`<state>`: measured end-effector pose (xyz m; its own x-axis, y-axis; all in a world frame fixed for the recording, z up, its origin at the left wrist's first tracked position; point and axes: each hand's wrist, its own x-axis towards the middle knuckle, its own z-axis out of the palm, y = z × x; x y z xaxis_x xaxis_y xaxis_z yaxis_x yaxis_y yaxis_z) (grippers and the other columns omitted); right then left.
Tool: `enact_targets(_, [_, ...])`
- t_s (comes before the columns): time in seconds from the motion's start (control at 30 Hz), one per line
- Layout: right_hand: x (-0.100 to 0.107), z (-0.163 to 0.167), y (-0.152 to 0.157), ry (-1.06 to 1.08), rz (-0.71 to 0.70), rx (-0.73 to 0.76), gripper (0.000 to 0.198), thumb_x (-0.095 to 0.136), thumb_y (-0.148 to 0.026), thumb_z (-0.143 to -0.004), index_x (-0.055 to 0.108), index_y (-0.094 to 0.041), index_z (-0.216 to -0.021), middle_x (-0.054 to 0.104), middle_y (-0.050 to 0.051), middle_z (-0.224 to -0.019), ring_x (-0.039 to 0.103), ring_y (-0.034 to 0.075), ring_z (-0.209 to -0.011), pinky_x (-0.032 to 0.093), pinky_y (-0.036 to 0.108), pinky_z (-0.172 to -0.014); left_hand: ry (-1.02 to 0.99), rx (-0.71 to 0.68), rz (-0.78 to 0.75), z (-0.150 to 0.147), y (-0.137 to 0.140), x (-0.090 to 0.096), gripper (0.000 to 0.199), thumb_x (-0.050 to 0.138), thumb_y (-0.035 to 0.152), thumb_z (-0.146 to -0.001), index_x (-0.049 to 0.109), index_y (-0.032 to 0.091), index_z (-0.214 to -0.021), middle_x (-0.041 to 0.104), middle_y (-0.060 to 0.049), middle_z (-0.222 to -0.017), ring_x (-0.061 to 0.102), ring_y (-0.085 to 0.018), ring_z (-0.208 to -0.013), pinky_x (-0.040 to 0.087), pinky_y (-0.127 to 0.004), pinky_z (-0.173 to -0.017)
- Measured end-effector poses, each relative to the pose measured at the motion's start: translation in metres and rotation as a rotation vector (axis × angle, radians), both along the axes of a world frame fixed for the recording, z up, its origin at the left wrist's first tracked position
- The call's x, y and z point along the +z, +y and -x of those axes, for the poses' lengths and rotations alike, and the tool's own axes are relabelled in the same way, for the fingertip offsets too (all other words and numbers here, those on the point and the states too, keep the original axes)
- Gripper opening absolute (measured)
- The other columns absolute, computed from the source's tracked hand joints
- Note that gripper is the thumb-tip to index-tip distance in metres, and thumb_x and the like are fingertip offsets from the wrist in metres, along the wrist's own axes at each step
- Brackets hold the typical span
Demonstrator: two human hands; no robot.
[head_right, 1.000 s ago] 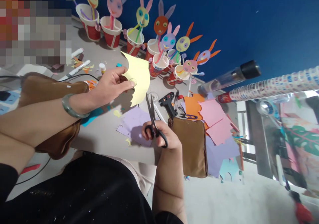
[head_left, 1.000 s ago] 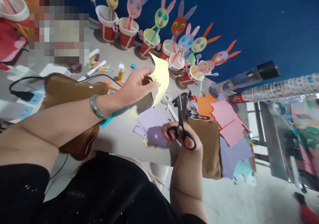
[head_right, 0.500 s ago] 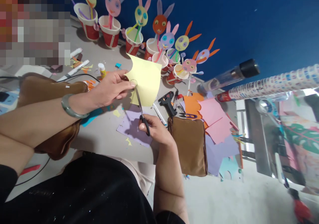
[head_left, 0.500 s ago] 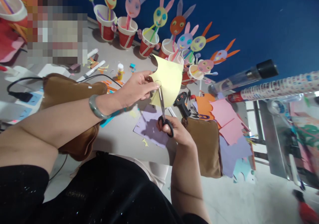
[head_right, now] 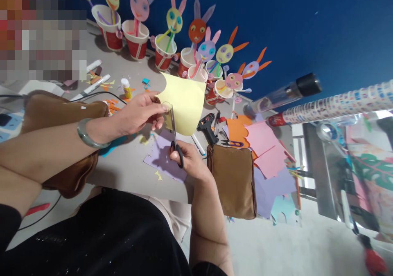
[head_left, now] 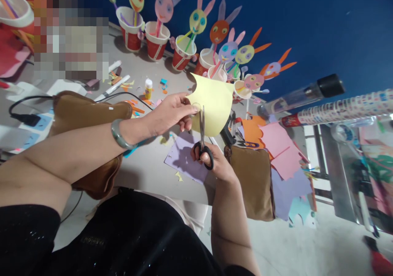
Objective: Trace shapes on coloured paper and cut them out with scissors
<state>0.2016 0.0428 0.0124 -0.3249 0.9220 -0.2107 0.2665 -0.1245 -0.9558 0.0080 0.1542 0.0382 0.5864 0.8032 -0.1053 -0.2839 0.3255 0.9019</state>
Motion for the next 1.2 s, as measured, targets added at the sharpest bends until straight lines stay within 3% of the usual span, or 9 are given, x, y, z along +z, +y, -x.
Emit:
enact_targets(0.67, [-0.0040, 0.0038, -0.0022, 0.017, -0.025, -0.045, 0.065, 0.060, -0.083, -0.083, 0.056, -0.019, -0.069, 0.055, 0.000, -0.064, 0.044, 0.012, -0.059, 0.031, 0.028, -0.056, 0.005, -0.048, 0.016, -0.0010, -0.0015, 0.0012, 0.015, 0.066, 0.011, -0.090, 0.053, 0.016, -0.095, 0.059, 0.008, -0.062, 0.060, -0.007, -0.043, 0.044, -0.021, -0.041])
enact_targets(1.2, [-0.0053, 0.0045, -0.0027, 0.035, -0.036, -0.052, 0.063, 0.059, -0.080, -0.086, 0.056, -0.020, -0.068, 0.055, 0.000, -0.064, 0.043, 0.012, -0.059, 0.032, 0.029, -0.054, 0.015, -0.078, -0.015, -0.0001, -0.0013, -0.0003, 0.019, 0.069, 0.018, -0.092, 0.050, 0.018, -0.092, 0.059, 0.008, -0.056, 0.060, -0.007, -0.044, 0.044, -0.019, -0.043])
